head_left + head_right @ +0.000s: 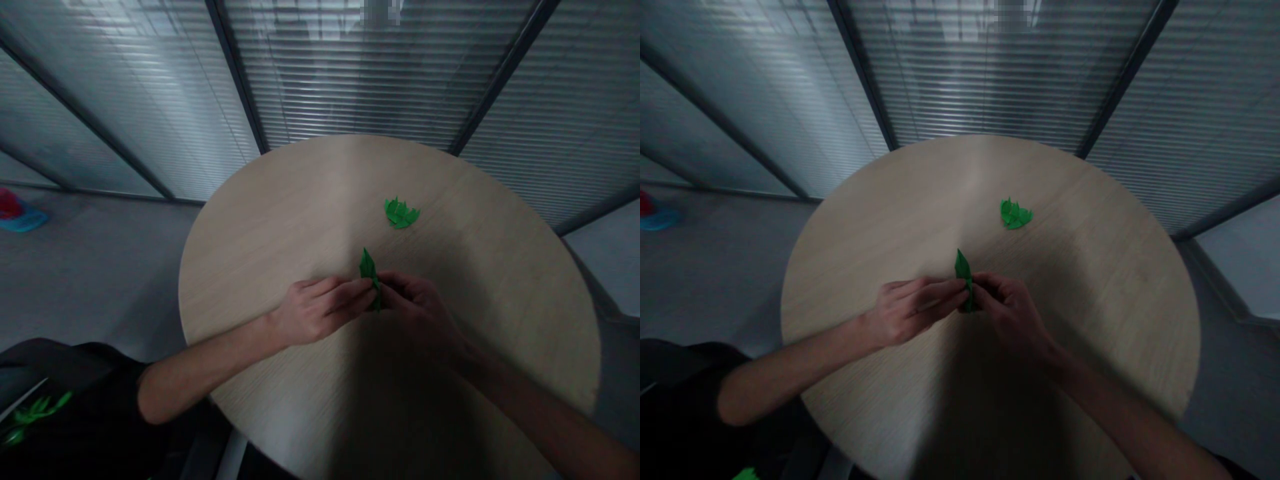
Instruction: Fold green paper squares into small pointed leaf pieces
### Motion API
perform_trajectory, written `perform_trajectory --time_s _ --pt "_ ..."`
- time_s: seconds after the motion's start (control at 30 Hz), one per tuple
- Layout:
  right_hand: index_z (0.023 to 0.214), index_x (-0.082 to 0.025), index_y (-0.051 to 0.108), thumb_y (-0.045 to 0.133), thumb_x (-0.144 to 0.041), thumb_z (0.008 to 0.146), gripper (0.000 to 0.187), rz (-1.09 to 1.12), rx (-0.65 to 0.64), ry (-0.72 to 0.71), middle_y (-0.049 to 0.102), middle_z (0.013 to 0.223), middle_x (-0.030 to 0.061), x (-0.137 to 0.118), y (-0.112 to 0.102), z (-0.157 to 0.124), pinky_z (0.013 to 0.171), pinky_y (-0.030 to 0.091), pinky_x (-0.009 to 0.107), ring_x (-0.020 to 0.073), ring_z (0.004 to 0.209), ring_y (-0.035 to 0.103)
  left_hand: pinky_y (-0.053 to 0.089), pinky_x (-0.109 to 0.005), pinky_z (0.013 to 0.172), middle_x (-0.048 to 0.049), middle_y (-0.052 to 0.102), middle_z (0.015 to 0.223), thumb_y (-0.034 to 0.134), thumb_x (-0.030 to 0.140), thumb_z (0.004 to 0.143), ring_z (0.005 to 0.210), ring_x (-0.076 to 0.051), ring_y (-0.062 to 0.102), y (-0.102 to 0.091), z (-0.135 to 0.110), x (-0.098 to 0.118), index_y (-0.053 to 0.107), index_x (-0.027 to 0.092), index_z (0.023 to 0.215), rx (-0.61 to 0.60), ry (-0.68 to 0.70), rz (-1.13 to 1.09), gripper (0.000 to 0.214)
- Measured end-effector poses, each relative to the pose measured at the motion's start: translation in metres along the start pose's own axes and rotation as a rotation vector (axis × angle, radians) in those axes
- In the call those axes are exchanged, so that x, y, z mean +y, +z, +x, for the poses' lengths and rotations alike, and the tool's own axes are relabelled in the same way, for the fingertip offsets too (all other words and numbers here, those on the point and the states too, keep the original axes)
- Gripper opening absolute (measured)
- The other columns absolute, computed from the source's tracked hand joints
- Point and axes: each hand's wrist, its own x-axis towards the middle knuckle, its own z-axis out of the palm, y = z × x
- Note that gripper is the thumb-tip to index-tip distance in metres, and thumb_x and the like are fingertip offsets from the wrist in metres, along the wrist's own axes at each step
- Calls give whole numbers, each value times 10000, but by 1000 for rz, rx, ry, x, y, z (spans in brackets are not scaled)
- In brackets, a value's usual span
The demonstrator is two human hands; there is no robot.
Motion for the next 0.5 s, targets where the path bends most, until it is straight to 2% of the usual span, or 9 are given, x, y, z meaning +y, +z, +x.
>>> perform_trajectory --time_s 0.17,0.37,0.5 --pt "992 -234 803 732 -414 918 206 99 -37 20 789 943 34 -3 0 1 893 626 356 180 848 757 584 -250 648 -104 773 1197 581 152 1037 911 -163 736 0 -1 -1 607 94 1264 -39 2 35 236" --pt "940 -220 800 752 -458 901 246 115 22 12 795 913 36 1 -3 1 855 644 353 183 817 766 614 -256 685 -103 780 1206 555 163 1052 981 -181 756 -1 0 -1 610 112 1205 -53 -4 35 171" --pt "992 -203 788 767 -465 891 282 74 49 13 803 923 51 1 -2 1 836 652 361 189 798 776 625 -272 791 -110 753 1234 526 145 1044 1024 -174 748 0 1 0 591 153 1236 -15 -104 -122 203"
